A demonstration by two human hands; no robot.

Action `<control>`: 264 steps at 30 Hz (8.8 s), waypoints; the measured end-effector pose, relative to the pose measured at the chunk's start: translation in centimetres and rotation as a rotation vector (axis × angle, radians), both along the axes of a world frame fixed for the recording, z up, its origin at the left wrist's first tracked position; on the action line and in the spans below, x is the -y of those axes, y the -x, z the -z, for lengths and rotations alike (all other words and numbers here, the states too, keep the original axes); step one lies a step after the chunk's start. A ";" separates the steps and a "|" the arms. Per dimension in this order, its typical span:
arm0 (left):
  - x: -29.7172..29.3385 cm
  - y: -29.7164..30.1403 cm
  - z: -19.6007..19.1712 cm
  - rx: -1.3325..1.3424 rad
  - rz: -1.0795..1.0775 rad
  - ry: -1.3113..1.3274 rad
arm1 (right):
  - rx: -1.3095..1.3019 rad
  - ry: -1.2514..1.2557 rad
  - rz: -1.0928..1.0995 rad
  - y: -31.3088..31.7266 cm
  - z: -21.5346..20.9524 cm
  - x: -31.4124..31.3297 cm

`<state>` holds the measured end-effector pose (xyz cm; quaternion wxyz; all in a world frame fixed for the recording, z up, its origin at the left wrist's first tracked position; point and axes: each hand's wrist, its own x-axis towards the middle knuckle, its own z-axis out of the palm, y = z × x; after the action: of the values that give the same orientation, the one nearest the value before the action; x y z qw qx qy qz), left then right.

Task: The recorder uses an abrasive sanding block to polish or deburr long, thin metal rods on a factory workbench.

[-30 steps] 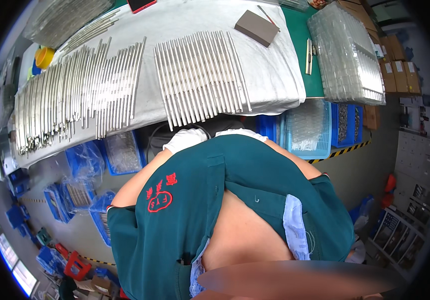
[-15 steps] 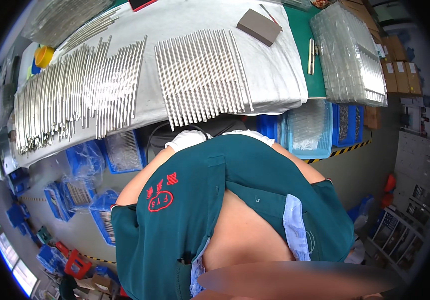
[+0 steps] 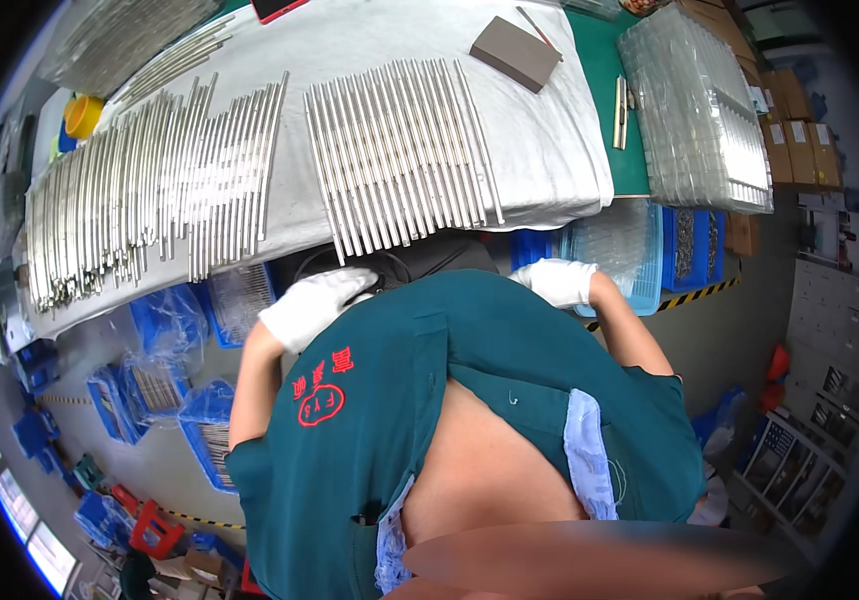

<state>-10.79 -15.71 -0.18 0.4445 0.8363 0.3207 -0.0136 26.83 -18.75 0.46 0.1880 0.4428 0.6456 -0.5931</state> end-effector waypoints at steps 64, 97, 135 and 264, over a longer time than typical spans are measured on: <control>-6.5 -10.6 -0.9 -0.001 -0.140 -0.823 | -0.733 -1.270 1.589 0.0 0.5 -17.7; -4.9 -10.4 0.6 0.095 -0.103 -0.849 | -0.630 -1.314 1.457 -0.1 1.5 -18.0; -6.7 -12.1 -0.3 0.018 -0.095 -0.843 | -0.691 -1.240 1.453 -0.9 3.1 -18.7; -8.9 -9.6 -1.9 0.134 -0.131 -0.830 | -0.715 -1.258 1.519 0.9 1.0 -17.5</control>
<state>-1.14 -6.79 1.77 0.0897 0.9213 0.3216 0.1993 25.95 -1.21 -0.53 -0.6993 0.5485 0.4079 -0.2090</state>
